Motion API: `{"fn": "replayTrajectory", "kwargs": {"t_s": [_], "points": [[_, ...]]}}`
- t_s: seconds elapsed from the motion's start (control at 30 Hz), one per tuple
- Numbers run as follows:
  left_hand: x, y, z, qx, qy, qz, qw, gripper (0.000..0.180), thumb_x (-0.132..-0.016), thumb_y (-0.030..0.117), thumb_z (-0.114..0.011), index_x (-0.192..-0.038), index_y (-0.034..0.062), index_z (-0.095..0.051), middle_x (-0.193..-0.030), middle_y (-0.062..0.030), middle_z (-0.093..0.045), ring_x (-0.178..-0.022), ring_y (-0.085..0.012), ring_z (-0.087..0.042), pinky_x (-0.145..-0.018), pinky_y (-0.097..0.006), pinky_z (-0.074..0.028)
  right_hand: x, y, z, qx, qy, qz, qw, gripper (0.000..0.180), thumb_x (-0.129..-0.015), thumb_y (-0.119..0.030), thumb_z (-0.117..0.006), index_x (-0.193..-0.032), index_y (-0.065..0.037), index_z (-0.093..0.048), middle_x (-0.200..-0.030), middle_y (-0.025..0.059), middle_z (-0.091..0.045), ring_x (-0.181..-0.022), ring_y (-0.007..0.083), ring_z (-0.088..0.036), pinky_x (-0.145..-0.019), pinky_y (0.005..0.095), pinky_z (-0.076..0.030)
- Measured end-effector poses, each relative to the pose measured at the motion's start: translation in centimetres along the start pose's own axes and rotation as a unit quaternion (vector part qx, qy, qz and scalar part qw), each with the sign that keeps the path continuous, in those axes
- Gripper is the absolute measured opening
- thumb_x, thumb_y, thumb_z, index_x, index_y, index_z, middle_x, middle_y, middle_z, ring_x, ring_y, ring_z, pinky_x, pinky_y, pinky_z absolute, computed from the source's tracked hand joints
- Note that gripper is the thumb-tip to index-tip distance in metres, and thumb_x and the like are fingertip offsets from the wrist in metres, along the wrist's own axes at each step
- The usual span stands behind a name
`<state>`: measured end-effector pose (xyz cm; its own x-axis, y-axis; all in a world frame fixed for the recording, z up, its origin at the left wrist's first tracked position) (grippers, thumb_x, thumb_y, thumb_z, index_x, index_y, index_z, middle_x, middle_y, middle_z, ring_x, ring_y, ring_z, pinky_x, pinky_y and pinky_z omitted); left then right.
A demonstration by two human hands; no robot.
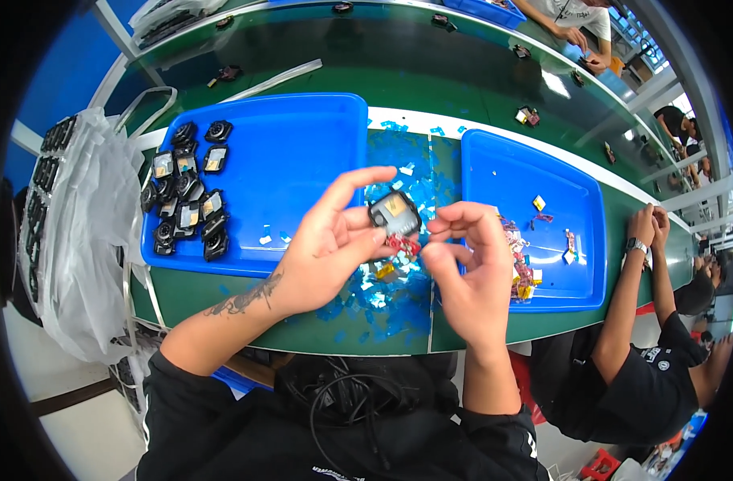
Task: The recorder is assembling small electronic components, likely batteries or sensors, at a factory workstation.
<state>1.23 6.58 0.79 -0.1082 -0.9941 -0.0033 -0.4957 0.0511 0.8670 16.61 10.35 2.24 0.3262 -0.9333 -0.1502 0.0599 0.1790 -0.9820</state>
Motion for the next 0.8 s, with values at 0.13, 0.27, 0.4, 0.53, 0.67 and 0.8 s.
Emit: {"fn": "replayTrajectory", "kwargs": {"t_s": [0.13, 0.27, 0.4, 0.53, 0.67, 0.8], "points": [[0.1, -0.2, 0.6, -0.088, -0.010, -0.017, 0.996, 0.028, -0.096, -0.003, -0.048, -0.123, -0.0018, -0.054, -0.119, -0.0132, -0.060, -0.112, -0.0166, -0.059, -0.096, -0.030, -0.050, 1.0, 1.3, -0.6, -0.046, -0.014, -0.022, 0.999, 0.020, -0.083, 0.009, -0.067, -0.102, 0.005, -0.061, -0.100, 0.0084, -0.063, -0.089, 0.0119, -0.064, -0.076, 0.0226, -0.055], [0.4, 0.1, 0.4, -0.161, 0.009, -0.044, 0.986, 0.028, -0.094, -0.004, -0.051, -0.121, -0.0017, -0.059, -0.114, -0.0127, -0.063, -0.106, -0.0183, -0.062, -0.094, -0.029, -0.050, 1.0, 0.6, -0.9, -0.033, -0.031, -0.031, 0.999, 0.018, -0.085, 0.010, -0.065, -0.101, 0.005, -0.061, -0.098, 0.0083, -0.064, -0.089, 0.0118, -0.064, -0.075, 0.0217, -0.055], [1.1, 2.7, -0.8, -0.438, -0.019, -0.200, 0.876, 0.033, -0.084, -0.006, -0.063, -0.115, 0.0039, -0.067, -0.109, -0.0187, -0.064, -0.099, -0.0282, -0.066, -0.082, -0.031, -0.054, 1.1, 0.9, -0.4, -0.131, -0.069, -0.055, 0.988, 0.014, -0.087, 0.008, -0.063, -0.101, 0.005, -0.062, -0.098, 0.0083, -0.066, -0.087, 0.0106, -0.064, -0.076, 0.0223, -0.054], [1.3, 2.1, -0.9, -0.501, -0.022, -0.284, 0.817, 0.036, -0.078, 0.003, -0.075, -0.113, 0.0038, -0.068, -0.113, -0.0173, -0.065, -0.089, -0.0276, -0.069, -0.072, -0.033, -0.057, 1.2, 0.2, -1.3, -0.167, -0.111, -0.070, 0.977, 0.012, -0.088, 0.006, -0.063, -0.101, 0.005, -0.063, -0.096, 0.0078, -0.066, -0.084, 0.0098, -0.064, -0.076, 0.0230, -0.053], [1.4, 2.5, -0.9, -0.503, -0.032, -0.279, 0.818, 0.031, -0.078, 0.003, -0.075, -0.109, 0.0035, -0.070, -0.107, -0.0164, -0.067, -0.089, -0.0270, -0.069, -0.071, -0.033, -0.057, 1.3, 0.4, -0.7, -0.162, -0.132, -0.095, 0.973, 0.008, -0.089, 0.004, -0.063, -0.096, 0.005, -0.061, -0.096, 0.0083, -0.063, -0.085, 0.0106, -0.062, -0.074, 0.0233, -0.052], [1.0, 2.2, -0.4, -0.477, -0.072, -0.189, 0.856, 0.022, -0.078, 0.001, -0.074, -0.100, 0.0014, -0.071, -0.100, -0.0147, -0.069, -0.086, -0.0238, -0.069, -0.073, -0.030, -0.056, 1.1, 0.0, -0.2, -0.150, -0.128, -0.059, 0.979, 0.006, -0.088, 0.004, -0.063, -0.093, 0.004, -0.061, -0.094, 0.0065, -0.059, -0.086, 0.0112, -0.059, -0.074, 0.0245, -0.053]]}}
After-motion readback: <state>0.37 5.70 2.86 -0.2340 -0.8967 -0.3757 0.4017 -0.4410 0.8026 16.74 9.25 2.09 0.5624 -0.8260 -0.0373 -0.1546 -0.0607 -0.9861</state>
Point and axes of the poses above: each hand's wrist, its own x-axis away from the middle knuckle, its own z-axis out of the back of the hand, y = z × x, the point moved 6 cm from there along -x, towards the middle knuckle
